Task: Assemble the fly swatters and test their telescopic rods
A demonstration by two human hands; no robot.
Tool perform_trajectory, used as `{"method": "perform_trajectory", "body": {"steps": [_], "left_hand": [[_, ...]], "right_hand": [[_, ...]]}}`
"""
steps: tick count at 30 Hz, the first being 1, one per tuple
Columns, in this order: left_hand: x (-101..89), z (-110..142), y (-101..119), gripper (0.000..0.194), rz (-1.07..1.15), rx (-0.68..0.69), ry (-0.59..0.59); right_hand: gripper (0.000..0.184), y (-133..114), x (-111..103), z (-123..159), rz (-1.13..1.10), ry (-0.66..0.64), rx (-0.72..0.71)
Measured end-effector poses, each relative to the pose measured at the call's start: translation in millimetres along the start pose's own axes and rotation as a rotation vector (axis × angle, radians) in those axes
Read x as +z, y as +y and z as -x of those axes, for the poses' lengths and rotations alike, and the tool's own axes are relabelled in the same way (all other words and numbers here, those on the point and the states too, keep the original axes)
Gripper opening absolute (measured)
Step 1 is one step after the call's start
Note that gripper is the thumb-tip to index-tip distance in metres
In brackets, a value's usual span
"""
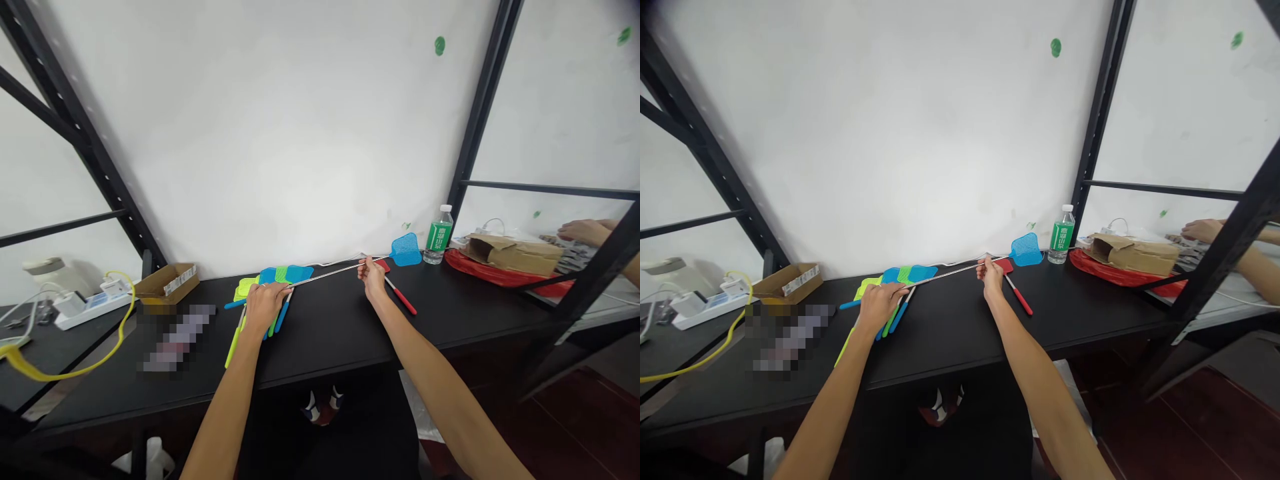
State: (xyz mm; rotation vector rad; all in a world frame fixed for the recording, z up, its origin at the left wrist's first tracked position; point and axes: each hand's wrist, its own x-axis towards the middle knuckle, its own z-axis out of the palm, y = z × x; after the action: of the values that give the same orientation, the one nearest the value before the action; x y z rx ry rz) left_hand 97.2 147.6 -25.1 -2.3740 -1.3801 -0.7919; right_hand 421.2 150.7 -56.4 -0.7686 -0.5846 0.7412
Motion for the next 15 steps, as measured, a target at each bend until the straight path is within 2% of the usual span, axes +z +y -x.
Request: {"method": "perform_trajectory", "body": {"steps": [4, 10, 15], "left_hand": [[-2.7, 2, -16, 0.038, -0.010, -0.066, 0.023], [-2.4, 4, -22, 0.037, -0.021, -0.129, 0.059], [-5.8, 9, -29, 0.036, -0.024, -0.186, 0.147]], "right_hand": [[0.043, -6, -10, -6, -0.010, 0.117, -0.041], [0.042, -4, -13, -11, 0.002, 0.135, -0.060], [0.046, -7, -19, -16, -0.057, 0.221, -0.073]]}}
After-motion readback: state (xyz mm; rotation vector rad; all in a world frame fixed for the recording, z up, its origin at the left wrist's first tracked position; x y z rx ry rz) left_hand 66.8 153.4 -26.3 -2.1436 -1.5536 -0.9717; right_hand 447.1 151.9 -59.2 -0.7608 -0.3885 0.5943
